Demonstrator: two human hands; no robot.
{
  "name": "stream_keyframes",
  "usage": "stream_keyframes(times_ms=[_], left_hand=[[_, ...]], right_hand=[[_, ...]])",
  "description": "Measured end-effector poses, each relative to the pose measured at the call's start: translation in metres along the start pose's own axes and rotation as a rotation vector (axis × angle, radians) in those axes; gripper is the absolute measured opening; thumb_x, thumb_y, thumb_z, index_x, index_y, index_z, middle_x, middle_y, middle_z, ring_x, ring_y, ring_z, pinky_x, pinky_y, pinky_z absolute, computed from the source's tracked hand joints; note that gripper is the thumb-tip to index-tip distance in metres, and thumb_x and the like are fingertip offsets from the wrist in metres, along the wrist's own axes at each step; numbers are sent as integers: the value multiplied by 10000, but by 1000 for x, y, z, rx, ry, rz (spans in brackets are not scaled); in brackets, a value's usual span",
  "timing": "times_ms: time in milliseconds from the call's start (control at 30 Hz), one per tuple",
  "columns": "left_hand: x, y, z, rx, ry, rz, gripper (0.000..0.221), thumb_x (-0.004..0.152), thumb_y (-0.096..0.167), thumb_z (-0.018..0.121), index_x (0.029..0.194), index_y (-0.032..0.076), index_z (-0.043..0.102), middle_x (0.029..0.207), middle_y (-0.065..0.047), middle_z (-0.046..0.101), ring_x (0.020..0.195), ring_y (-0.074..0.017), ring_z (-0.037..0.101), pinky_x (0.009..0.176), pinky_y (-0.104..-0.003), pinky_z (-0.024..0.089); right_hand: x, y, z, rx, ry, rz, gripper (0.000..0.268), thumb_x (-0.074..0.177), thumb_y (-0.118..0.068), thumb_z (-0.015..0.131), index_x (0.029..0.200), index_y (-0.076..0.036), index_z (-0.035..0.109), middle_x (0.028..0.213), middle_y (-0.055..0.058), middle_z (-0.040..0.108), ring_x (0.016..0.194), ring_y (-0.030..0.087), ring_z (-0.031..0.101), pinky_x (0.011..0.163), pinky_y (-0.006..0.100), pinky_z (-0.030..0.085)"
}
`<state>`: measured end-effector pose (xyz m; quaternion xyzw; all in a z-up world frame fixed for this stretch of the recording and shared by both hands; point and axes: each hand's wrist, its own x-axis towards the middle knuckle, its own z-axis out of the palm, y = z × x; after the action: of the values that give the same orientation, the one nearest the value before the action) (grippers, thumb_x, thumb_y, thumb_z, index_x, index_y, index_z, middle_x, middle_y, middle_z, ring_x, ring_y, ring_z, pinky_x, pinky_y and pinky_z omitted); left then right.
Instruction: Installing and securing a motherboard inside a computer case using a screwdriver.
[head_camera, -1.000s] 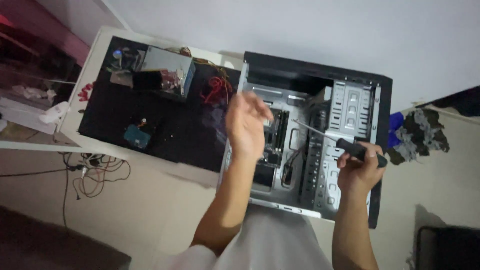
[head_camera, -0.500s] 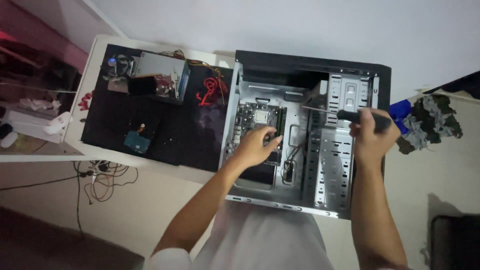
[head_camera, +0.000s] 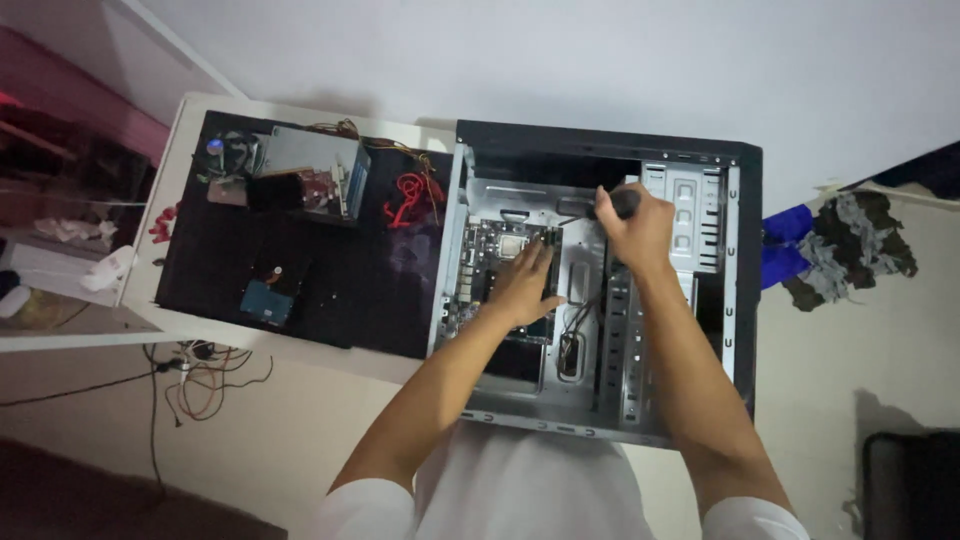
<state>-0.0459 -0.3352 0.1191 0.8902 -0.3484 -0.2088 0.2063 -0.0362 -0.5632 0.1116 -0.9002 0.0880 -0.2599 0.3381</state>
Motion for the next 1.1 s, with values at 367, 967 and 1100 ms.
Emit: stream_keyframes(times_ms=[367, 967, 1100], left_hand=[[6, -2, -4, -19, -144, -149, 1056, 896, 618, 584, 1564, -90, 175, 1601, -346, 261, 1531, -456, 202, 1177, -626, 271], [10, -2, -6, -2, -238, -179, 998, 912, 540, 607, 1592, -40, 162, 1645, -323, 169, 1558, -427, 110, 1181, -639, 232], [13, -3, -1, 18, -262, -187, 987, 917, 541, 599, 1599, -24, 163, 1649, -317, 159, 1561, -419, 103, 1181, -641, 224]], right_hand=[[-13, 8, 14, -107, -53, -9, 288, 969, -403, 814, 909, -136, 726, 622, 110, 668, 644, 365, 713, 586, 419, 540], [-8, -5, 10, -283, -190, -5, 444, 988, -581, 712, 986, -139, 746, 640, 148, 687, 668, 389, 724, 648, 455, 564], [-7, -5, 10, -286, -217, 9, 442, 974, -584, 716, 1008, -144, 749, 667, 163, 700, 704, 407, 729, 665, 470, 565]])
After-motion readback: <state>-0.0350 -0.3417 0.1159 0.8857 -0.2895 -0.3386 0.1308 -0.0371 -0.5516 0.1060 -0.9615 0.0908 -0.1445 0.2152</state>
